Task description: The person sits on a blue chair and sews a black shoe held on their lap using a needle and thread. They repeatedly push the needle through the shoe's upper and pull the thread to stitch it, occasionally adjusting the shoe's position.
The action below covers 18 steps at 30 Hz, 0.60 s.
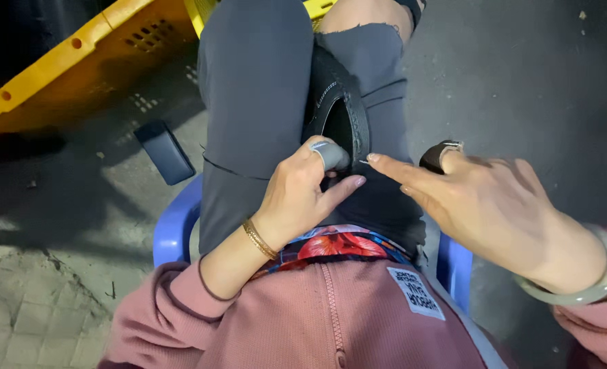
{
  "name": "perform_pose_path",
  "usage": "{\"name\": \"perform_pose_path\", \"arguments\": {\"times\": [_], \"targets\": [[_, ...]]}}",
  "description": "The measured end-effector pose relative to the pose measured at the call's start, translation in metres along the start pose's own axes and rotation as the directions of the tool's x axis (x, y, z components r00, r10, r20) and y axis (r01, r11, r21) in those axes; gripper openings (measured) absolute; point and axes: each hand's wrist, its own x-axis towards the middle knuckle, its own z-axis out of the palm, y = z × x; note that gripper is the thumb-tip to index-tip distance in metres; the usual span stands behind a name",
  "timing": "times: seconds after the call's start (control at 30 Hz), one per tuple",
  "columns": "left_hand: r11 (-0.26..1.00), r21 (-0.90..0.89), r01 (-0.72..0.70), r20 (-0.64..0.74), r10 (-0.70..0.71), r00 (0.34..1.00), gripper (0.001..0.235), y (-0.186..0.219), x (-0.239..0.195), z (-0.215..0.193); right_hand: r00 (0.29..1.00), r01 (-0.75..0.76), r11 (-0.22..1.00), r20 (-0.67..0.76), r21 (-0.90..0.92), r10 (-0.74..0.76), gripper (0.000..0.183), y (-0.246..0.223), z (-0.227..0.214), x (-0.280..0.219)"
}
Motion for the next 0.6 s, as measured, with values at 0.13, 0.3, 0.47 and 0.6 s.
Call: {"name": "perform_pose_path", "arguments": {"times": [0.13, 0.3, 0.47, 0.6], "targets": [[1.0, 0.008, -0.009, -0.007, 0.009, 1.0, 0.023, -0.001, -0.001, 0.0, 0.999, -0.011, 0.997, -0.035, -0.08, 0.008, 0.062, -0.003, 0.002, -0.002], [0.96, 0.269, -0.081, -0.048, 0.097, 0.994, 0.029, -0.003, -0.014, 0.018, 0.998, -0.009, 0.991, 0.062, -0.131, 0.017, 0.075, -0.013, -0.008, -0.001], [0.871, 0.476, -0.12, -0.133, 0.206, 0.969, 0.043, -0.008, -0.025, 0.034, 0.992, 0.122, 0.973, 0.011, -0.195, -0.123, 0.075, -0.014, -0.007, 0.006], [0.882, 0.467, -0.066, -0.178, 0.167, 0.97, 0.049, -0.015, -0.027, 0.042, 0.993, 0.122, 0.992, 0.0, 0.014, -0.122, 0.059, -0.01, 0.013, 0.016]]}}
